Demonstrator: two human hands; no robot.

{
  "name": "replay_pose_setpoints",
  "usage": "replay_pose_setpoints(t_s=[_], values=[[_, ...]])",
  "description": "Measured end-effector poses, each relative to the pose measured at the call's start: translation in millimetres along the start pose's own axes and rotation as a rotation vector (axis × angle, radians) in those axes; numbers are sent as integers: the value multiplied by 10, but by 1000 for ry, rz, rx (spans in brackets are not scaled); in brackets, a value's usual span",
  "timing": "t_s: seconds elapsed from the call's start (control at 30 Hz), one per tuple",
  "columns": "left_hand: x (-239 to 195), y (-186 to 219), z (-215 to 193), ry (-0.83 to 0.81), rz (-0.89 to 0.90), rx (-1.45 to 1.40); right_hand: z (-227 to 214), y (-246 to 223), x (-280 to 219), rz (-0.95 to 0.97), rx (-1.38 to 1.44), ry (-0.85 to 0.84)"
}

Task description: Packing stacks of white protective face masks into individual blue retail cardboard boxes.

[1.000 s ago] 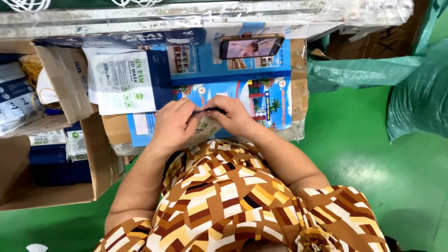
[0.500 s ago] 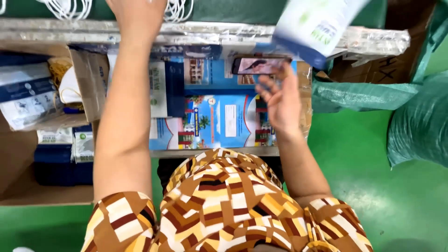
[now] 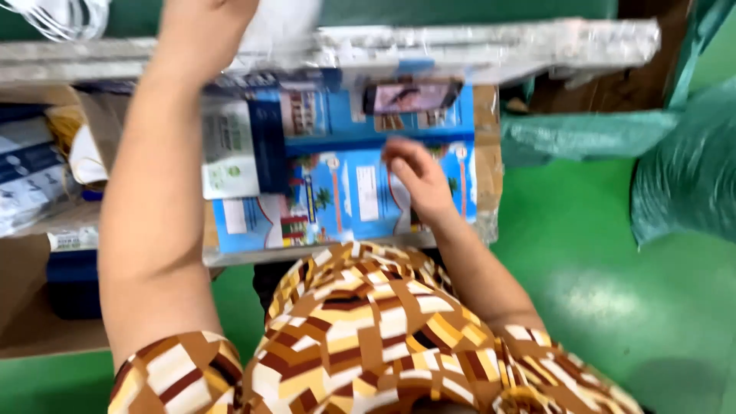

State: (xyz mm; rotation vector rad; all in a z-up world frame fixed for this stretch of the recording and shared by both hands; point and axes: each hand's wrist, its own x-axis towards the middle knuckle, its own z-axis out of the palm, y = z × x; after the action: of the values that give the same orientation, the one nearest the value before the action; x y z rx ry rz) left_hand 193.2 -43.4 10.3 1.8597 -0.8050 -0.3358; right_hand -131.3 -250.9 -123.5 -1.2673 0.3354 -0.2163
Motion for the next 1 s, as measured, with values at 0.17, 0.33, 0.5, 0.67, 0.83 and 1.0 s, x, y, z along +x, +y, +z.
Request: replay_pose_setpoints(t_s=[0.17, 0.33, 0.5, 0.67, 0.83, 1.0], values=[[-1103, 14, 441, -393, -74, -307, 530, -651, 14, -84, 172, -192], [-1686, -200, 879, -407, -219, -505, 614, -75, -74, 288, -487, 11], [-1726, 59, 783, -107, 251, 204, 623, -197, -41, -512, -959, -225], [-1602, -292, 1138, -443, 151, 593, 571, 286, 70, -421, -843, -127], [-1793, -447, 1454, -202, 330, 460, 668, 77, -20, -199, -548, -248], [-1772, -545, 1670, -30, 354, 376, 509, 383, 64, -147, -417, -210]])
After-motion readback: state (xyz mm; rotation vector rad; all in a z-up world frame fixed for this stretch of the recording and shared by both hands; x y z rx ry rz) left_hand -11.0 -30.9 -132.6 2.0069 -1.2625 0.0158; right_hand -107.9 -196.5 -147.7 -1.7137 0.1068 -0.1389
